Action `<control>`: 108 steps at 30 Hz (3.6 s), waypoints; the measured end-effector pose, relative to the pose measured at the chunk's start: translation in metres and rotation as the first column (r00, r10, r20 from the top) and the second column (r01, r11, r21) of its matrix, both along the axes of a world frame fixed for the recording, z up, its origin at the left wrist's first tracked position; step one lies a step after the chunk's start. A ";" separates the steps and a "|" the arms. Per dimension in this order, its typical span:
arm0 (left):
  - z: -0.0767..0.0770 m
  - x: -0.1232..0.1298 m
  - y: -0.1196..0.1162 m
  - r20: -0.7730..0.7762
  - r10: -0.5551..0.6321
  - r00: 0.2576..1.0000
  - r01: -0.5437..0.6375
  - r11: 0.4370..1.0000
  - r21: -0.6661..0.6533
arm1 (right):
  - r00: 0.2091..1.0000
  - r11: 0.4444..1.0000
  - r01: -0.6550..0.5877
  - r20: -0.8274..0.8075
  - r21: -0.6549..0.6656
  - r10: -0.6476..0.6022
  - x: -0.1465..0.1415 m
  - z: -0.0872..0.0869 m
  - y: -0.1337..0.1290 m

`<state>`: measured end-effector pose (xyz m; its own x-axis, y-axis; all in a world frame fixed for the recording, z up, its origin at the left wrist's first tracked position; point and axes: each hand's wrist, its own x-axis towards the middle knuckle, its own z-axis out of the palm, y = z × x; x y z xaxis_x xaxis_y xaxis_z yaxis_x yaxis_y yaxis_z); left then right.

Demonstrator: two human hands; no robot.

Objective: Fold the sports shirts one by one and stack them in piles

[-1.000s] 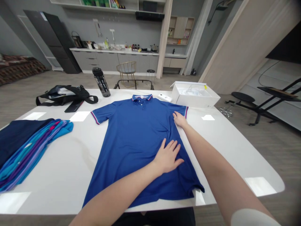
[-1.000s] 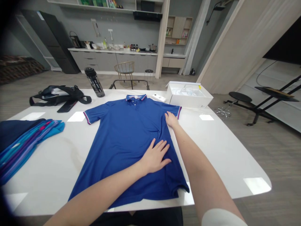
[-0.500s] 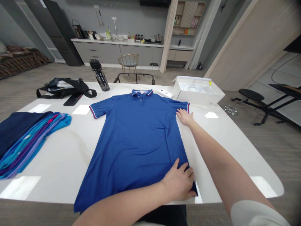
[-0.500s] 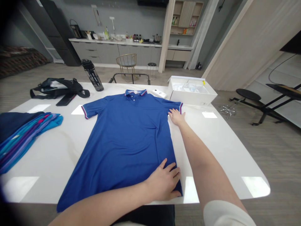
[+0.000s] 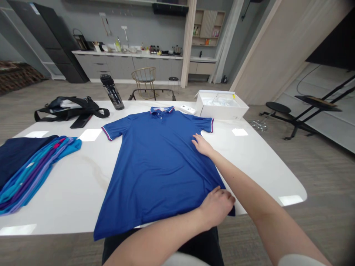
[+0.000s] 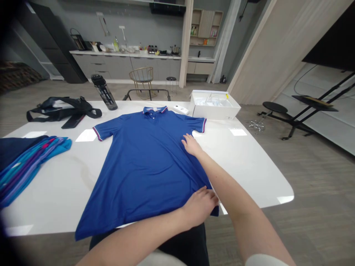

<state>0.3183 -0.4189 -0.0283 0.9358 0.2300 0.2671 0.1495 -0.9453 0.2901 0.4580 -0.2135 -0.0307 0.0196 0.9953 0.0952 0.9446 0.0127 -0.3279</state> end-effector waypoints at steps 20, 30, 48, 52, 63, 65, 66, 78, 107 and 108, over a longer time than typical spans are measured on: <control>-0.007 -0.236 0.059 -0.104 0.637 0.764 -0.636 0.770 0.040 | 0.989 0.988 -0.148 -0.011 0.032 0.148 -0.118 0.000 -0.196; 0.006 -0.335 0.009 -0.163 0.582 0.797 -0.595 0.803 -0.041 | 0.987 0.972 0.005 -0.160 0.236 0.033 -0.069 0.006 -0.282; 0.003 -0.316 -0.014 0.156 0.665 0.731 -0.662 0.746 -0.077 | 0.985 0.967 -0.152 -0.045 0.203 0.164 -0.156 0.018 -0.296; 0.007 -0.309 -0.014 0.173 0.684 0.709 -0.684 0.726 -0.065 | 0.971 0.954 -0.229 -0.019 0.193 0.237 -0.192 0.019 -0.283; 0.022 -0.300 -0.011 0.047 0.613 0.788 -0.615 0.789 0.019 | 0.967 0.961 -0.206 -0.110 0.185 0.228 -0.217 0.014 -0.248; 0.023 -0.292 -0.011 0.036 0.602 0.798 -0.603 0.797 0.040 | 0.953 0.953 -0.235 -0.147 0.190 0.264 -0.214 0.016 -0.246; 0.022 -0.287 -0.011 0.036 0.600 0.799 -0.601 0.798 0.044 | 0.946 0.948 -0.257 -0.152 0.189 0.287 -0.212 0.017 -0.246; 0.012 -0.275 -0.017 0.073 0.672 0.737 -0.676 0.735 0.057 | 0.970 0.952 -0.236 -0.016 0.194 0.244 -0.222 0.016 -0.257; -0.005 -0.380 -0.020 -0.001 0.880 0.476 -0.869 0.470 0.155 | 0.878 0.919 0.325 0.290 0.223 -0.381 -0.090 0.008 -0.305; -0.005 -0.389 -0.018 -0.005 0.883 0.469 -0.872 0.464 0.155 | 0.878 0.919 0.329 0.286 0.218 -0.383 -0.088 0.008 -0.304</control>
<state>-0.0703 -0.4372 -0.0337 0.2758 0.9149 0.2947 0.9348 -0.3267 0.1395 0.3696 -0.5180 -0.0227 0.3119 0.8978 0.3110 0.9476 -0.3179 -0.0326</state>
